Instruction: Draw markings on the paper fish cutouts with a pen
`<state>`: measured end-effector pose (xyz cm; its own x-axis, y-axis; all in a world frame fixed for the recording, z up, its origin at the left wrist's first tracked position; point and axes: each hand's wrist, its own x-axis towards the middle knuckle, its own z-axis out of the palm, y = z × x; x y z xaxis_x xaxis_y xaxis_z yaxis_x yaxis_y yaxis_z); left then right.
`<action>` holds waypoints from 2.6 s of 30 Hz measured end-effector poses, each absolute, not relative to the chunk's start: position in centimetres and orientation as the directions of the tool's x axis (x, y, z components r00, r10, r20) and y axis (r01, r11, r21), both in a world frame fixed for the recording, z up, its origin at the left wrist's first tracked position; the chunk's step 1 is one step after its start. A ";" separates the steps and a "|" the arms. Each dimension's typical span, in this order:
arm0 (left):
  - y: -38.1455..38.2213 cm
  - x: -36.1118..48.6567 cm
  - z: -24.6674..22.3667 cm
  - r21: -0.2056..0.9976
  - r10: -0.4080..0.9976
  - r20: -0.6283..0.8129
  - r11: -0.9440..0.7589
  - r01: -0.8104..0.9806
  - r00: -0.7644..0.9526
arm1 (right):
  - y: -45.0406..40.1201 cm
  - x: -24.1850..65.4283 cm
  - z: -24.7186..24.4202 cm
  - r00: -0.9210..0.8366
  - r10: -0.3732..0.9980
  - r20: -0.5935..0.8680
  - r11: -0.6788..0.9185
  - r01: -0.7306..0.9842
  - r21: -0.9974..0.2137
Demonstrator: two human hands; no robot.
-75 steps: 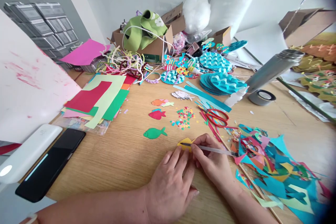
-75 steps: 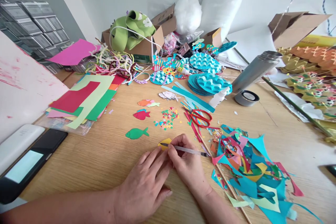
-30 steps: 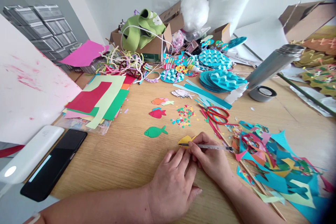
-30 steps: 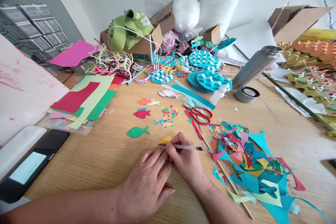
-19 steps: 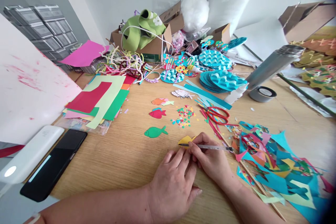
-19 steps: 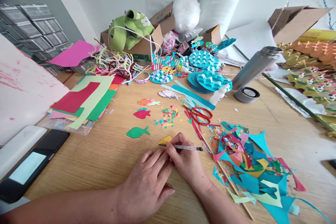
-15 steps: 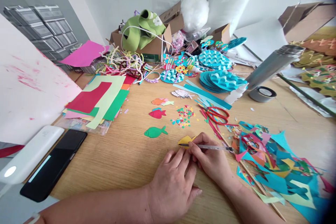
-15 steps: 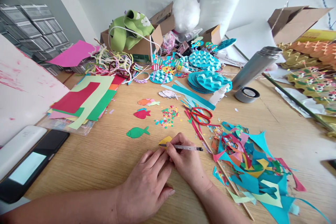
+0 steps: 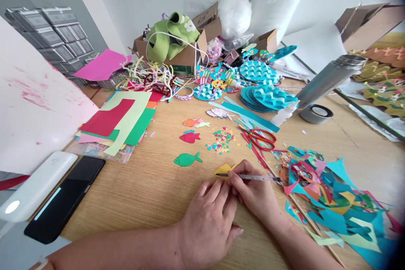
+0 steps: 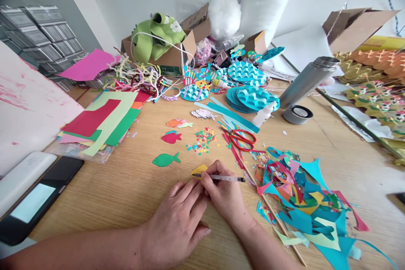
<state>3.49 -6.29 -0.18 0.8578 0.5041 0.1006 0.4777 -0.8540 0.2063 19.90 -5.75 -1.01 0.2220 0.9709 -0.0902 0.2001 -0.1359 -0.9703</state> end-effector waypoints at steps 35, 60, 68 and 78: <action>-6.2 3.6 0.0 0.212 0.507 0.085 -0.850 0.481 0.858 | -5.7 19.9 -0.8 0.215 0.973 -0.081 -0.125 0.201 -0.972; -6.2 3.6 0.0 0.200 0.507 0.090 -0.852 0.483 0.857 | -5.8 19.8 -0.9 0.233 0.970 -0.072 -0.118 0.190 -0.975; -6.2 3.6 0.1 0.209 0.511 0.079 -0.848 0.487 0.856 | -5.8 19.8 -0.9 0.233 0.969 -0.083 -0.125 0.174 -0.977; -6.3 3.6 0.0 0.204 0.507 0.082 -0.851 0.483 0.858 | -5.8 19.9 -1.1 0.235 0.971 -0.050 -0.091 0.165 -0.982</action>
